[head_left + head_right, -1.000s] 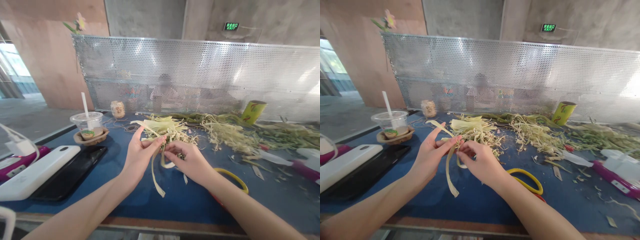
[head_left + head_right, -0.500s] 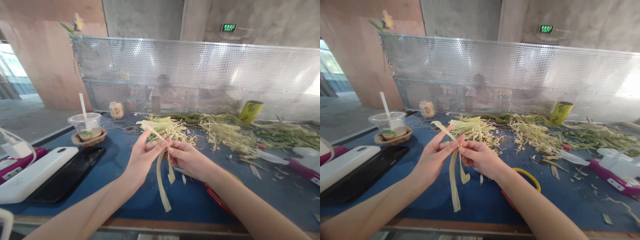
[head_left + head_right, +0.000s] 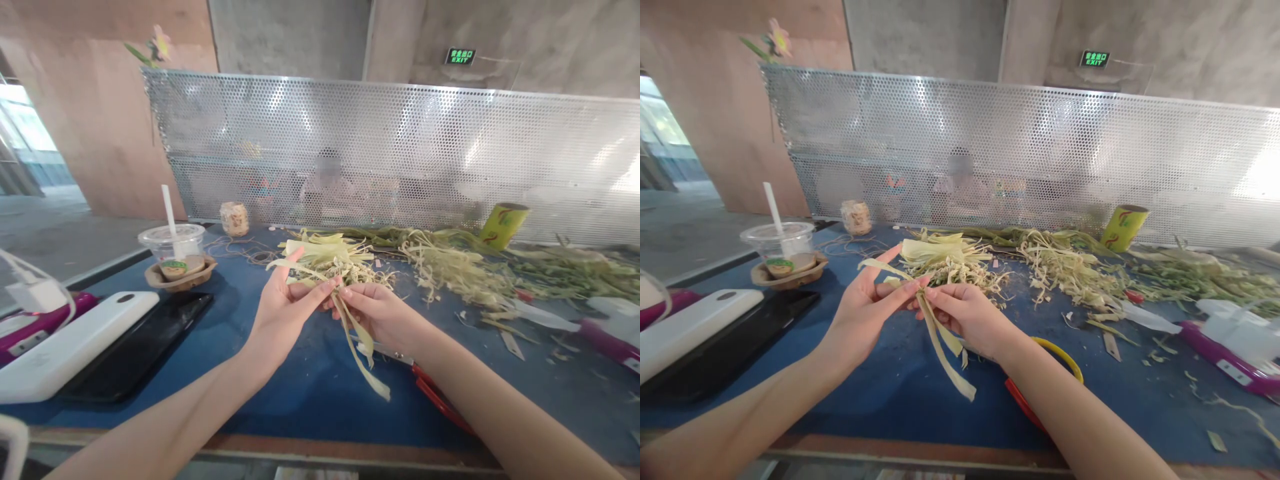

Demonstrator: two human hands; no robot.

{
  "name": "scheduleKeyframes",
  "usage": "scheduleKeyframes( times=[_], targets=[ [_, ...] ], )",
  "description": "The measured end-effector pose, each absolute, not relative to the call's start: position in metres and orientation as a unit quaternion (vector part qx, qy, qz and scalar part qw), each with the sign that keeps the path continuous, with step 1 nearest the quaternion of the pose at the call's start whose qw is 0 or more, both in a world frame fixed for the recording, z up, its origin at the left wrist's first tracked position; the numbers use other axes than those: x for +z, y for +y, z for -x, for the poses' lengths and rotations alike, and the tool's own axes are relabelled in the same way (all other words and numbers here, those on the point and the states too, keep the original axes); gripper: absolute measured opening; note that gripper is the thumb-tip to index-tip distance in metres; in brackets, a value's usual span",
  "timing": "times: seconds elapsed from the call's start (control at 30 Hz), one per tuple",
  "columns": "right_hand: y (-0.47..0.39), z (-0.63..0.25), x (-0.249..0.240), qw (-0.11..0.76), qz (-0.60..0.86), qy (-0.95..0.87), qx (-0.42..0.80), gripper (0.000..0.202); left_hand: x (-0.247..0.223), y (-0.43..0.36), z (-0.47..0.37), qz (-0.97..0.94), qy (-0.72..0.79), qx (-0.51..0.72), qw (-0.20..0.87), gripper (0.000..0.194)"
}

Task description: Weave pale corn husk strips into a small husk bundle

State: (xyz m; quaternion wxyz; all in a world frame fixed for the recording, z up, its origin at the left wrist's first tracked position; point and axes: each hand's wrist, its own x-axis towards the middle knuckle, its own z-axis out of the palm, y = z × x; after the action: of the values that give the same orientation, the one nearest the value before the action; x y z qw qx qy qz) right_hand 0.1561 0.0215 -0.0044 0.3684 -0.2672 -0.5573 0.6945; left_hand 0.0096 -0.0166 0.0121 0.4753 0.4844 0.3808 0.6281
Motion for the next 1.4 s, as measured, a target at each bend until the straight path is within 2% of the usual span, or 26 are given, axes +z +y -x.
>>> scheduleKeyframes(
  times=[0.2, 0.43, 0.67, 0.77, 0.83, 0.93, 1.07, 1.17, 1.27, 1.4],
  targets=[
    [0.016, -0.161, 0.005, 0.327, 0.33, -0.709, 0.53, 0.026, 0.009, -0.015, -0.007, -0.494, 0.398, 0.619, 0.463, 0.089],
    [0.019, -0.162, 0.01, 0.318, 0.381, -0.75, 0.437, 0.026, 0.011, -0.011, -0.003, -0.446, 0.423, 0.607, 0.503, 0.091],
    [0.021, -0.163, 0.009, 0.304, 0.391, -0.765, 0.411, 0.031, 0.007, -0.009, -0.005, -0.48, 0.354, 0.591, 0.543, 0.096],
    [0.02, -0.161, 0.007, 0.295, 0.41, -0.811, 0.296, 0.035, 0.007, -0.01, -0.006, -0.476, 0.357, 0.602, 0.533, 0.099],
    [0.021, -0.162, 0.004, 0.297, 0.418, -0.839, 0.182, 0.03, 0.008, -0.01, -0.005, -0.47, 0.36, 0.614, 0.522, 0.1],
    [0.023, -0.167, 0.003, 0.337, 0.368, -0.867, 0.001, 0.013, 0.008, -0.008, -0.003, -0.463, 0.361, 0.625, 0.515, 0.102],
    [0.022, -0.172, 0.004, 0.368, 0.221, -0.883, -0.19, 0.024, 0.008, -0.006, -0.001, -0.434, 0.367, 0.619, 0.542, 0.095],
    [0.017, -0.171, 0.004, 0.384, 0.156, -0.888, -0.202, 0.015, 0.009, -0.006, -0.001, -0.401, 0.373, 0.624, 0.558, 0.09],
    [0.013, -0.167, 0.004, 0.415, 0.162, -0.879, -0.17, 0.009, 0.009, -0.006, -0.001, -0.399, 0.363, 0.626, 0.564, 0.093],
    [0.012, -0.164, 0.004, 0.375, 0.132, -0.887, -0.235, 0.012, 0.007, -0.006, -0.001, -0.419, 0.363, 0.629, 0.545, 0.097]
  ],
)
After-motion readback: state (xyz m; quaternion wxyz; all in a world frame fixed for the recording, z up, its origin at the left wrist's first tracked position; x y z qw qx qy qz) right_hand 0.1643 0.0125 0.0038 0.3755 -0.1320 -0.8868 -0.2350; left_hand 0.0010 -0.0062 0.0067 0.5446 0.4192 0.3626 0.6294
